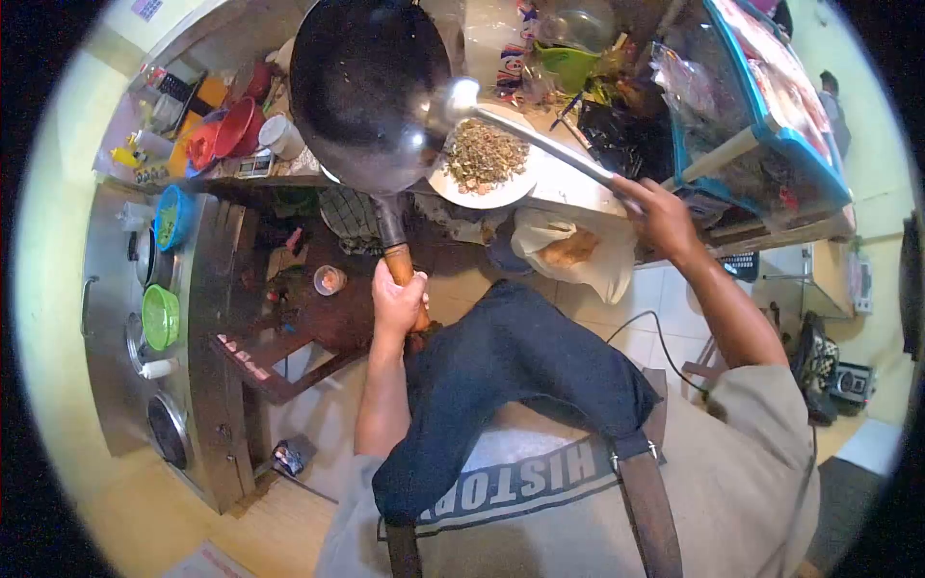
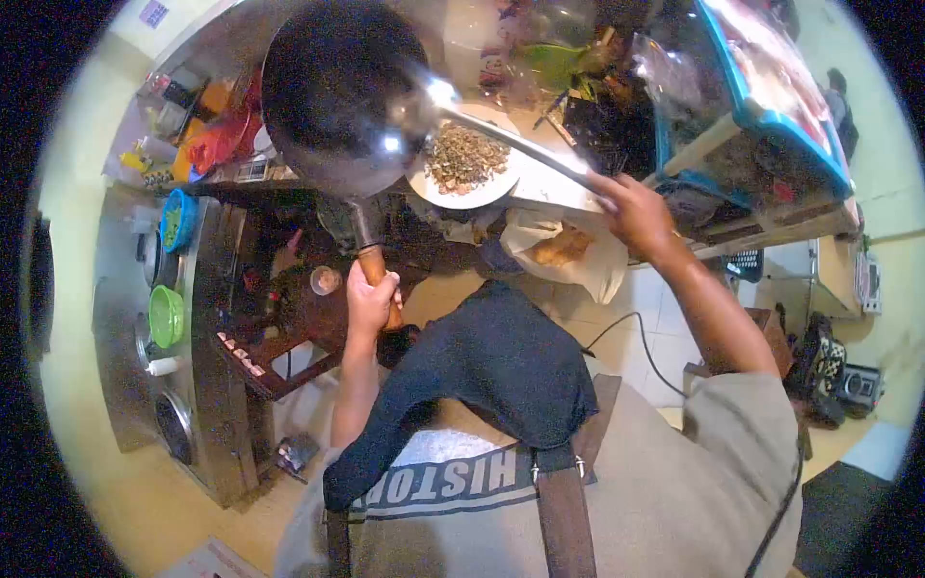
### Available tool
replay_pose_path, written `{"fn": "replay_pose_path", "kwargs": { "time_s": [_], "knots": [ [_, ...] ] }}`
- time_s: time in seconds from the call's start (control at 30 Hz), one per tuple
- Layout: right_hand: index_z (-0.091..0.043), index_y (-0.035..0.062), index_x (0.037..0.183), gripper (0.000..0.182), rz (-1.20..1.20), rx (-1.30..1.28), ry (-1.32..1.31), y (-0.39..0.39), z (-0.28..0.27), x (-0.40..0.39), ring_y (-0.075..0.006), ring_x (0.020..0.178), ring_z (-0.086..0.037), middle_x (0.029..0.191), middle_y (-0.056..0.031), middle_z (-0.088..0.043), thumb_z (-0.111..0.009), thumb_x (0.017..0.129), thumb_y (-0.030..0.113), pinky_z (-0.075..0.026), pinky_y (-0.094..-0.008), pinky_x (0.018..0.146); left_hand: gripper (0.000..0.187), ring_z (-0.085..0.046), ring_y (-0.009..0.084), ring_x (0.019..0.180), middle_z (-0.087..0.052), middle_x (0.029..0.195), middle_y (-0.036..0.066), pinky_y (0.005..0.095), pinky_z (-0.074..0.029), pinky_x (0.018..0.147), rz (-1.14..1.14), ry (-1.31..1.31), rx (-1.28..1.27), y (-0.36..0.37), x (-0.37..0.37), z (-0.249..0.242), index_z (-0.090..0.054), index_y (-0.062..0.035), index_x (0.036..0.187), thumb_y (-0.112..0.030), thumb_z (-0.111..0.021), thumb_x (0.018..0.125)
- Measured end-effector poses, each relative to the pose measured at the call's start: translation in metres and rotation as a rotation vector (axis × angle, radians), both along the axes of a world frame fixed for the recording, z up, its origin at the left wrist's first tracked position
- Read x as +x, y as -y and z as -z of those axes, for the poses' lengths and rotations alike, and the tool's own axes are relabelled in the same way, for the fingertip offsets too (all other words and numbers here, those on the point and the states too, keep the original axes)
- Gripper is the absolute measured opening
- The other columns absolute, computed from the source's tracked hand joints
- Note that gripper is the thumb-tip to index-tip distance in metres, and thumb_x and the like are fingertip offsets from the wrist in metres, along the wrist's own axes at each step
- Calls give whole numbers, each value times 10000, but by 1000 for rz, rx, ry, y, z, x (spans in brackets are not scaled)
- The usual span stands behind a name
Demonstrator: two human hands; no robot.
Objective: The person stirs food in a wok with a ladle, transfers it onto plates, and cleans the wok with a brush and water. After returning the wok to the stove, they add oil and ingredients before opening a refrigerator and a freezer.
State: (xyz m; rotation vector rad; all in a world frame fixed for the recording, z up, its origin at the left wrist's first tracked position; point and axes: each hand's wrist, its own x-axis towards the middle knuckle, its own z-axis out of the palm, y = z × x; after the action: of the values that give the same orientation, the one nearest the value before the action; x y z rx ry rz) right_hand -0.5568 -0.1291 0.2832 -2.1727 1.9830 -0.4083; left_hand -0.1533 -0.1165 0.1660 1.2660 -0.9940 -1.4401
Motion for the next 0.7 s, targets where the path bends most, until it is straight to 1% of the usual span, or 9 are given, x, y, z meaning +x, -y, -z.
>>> {"fn": "replay_pose_path", "kwargs": {
  "time_s": [0.07,0.17,0.2,0.3,0.33,0.37,0.53,0.63,0.7],
  "knots": [
    [-587,221,1224,390,1,-28,-37,-24,-7,-26,-346,808,-619,931,-151,-618,-625,847,132,-497,-409,691,270,-524,107,487,-530,700,43,265,-461,426,-26,44,-5,4,9,2,-431,-44,1003,-35,-610,800],
    [-579,147,1234,379,18,-77,196,-33,-11,-27,-293,786,-640,993,-154,-644,-618,857,133,-496,-390,695,266,-525,109,487,-524,699,41,266,-466,422,-56,3,-9,12,19,-3,-428,-47,1007,-33,-608,811],
    [-536,91,1272,423,-60,-123,247,-29,-11,-19,-203,724,-625,960,-127,-668,-630,864,148,-489,-336,654,269,-526,110,487,-523,698,41,268,-468,421,-55,-21,-11,15,23,-8,-425,-46,1012,-30,-606,814],
    [-476,91,1320,484,149,414,935,-19,-41,28,-127,620,-561,815,-54,-632,-642,870,160,-464,-266,561,280,-526,129,483,-514,696,50,285,-475,417,-65,-176,-3,13,40,-28,-409,-40,1038,-15,-589,825],
    [-398,89,1363,549,153,566,1027,-19,-46,40,-74,532,-474,740,1,-546,-640,876,163,-393,-206,455,280,-526,132,482,-512,696,53,289,-474,416,-60,-242,6,11,52,-30,-406,-40,1042,-11,-584,827],
    [-369,65,1361,543,131,651,1259,-21,-53,59,-61,471,-428,695,15,-505,-618,889,168,-346,-207,378,281,-526,136,482,-510,697,55,292,-474,415,-60,-308,15,7,65,-31,-403,-39,1045,-8,-579,829],
    [-354,17,1345,523,-81,862,1301,-11,-76,160,-72,416,-410,645,-11,-496,-584,886,113,-342,-212,341,301,-530,141,527,-500,721,60,303,-474,438,-57,-641,81,-45,140,-40,-428,-29,1097,-28,-562,828],
    [-324,-22,1361,589,-152,962,1248,-4,-56,230,-93,417,-439,646,-47,-529,-601,867,137,-353,-222,336,311,-527,143,530,-500,720,60,309,-474,445,-80,-757,65,-85,184,-39,-443,-28,1096,-39,-575,816],
    [-344,-33,1342,579,-242,1007,1212,-6,-46,281,-101,407,-456,658,-54,-551,-610,863,154,-372,-230,337,310,-527,144,530,-503,715,61,314,-473,449,-120,-795,69,-114,217,-32,-449,-34,1095,-42,-579,813]
  ]
}}
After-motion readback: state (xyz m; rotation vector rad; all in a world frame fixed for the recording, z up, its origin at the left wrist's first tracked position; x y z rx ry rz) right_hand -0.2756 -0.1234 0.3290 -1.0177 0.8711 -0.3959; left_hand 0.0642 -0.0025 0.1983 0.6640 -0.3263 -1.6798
